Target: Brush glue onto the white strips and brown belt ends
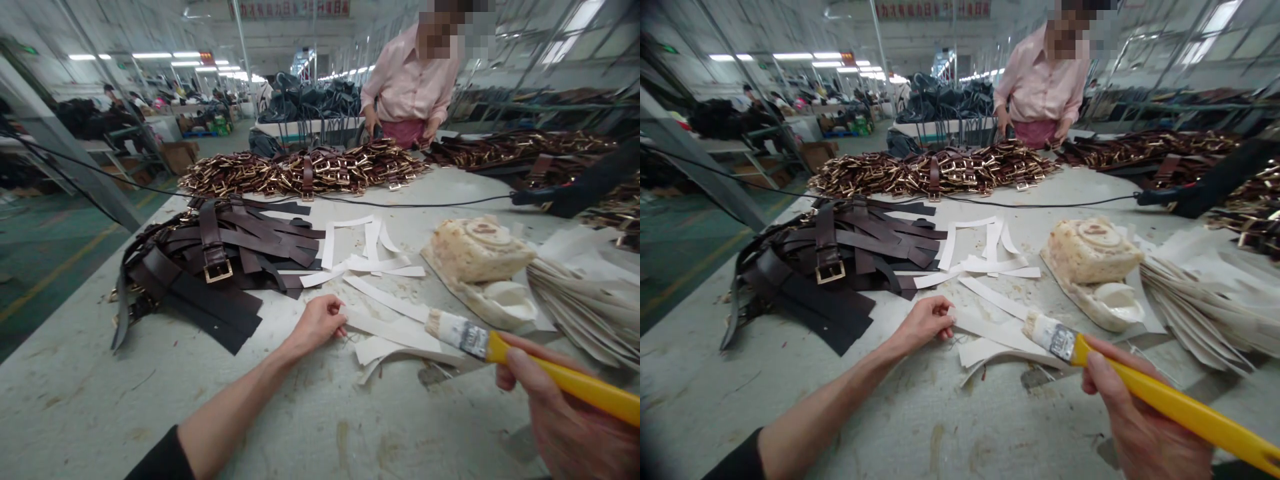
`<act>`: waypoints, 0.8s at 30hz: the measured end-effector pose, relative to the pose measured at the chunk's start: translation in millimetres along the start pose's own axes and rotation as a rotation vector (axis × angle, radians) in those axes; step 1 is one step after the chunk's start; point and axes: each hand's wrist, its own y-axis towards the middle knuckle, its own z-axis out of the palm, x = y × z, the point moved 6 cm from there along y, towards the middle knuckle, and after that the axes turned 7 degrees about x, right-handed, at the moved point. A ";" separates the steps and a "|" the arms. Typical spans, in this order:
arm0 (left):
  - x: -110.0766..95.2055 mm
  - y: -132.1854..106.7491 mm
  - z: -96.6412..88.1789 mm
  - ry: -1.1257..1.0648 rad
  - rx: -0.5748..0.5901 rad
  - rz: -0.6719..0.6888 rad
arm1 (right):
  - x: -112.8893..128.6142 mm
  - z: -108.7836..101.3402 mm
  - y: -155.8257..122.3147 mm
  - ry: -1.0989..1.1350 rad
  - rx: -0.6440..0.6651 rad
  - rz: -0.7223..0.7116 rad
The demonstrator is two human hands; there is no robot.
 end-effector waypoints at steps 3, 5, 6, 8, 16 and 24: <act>5.1 -0.8 5.0 -0.159 0.019 -0.056 | 22.1 25.7 7.9 0.040 0.171 0.009; 9.5 -1.7 6.0 -0.228 0.045 -0.098 | 31.8 50.3 12.3 0.051 0.281 0.020; 12.0 -2.0 5.5 -0.260 0.053 -0.122 | 36.1 63.8 13.8 0.056 0.325 0.017; 14.9 -2.2 5.0 -0.330 0.094 -0.139 | 44.9 91.9 15.6 0.063 0.412 -0.019; 16.2 -4.1 6.6 -0.471 0.223 -0.090 | 55.4 129.9 23.9 -0.079 0.589 -0.115; 11.3 -6.4 7.6 -0.461 0.229 -0.027 | 57.8 131.8 20.3 -0.104 0.591 -0.154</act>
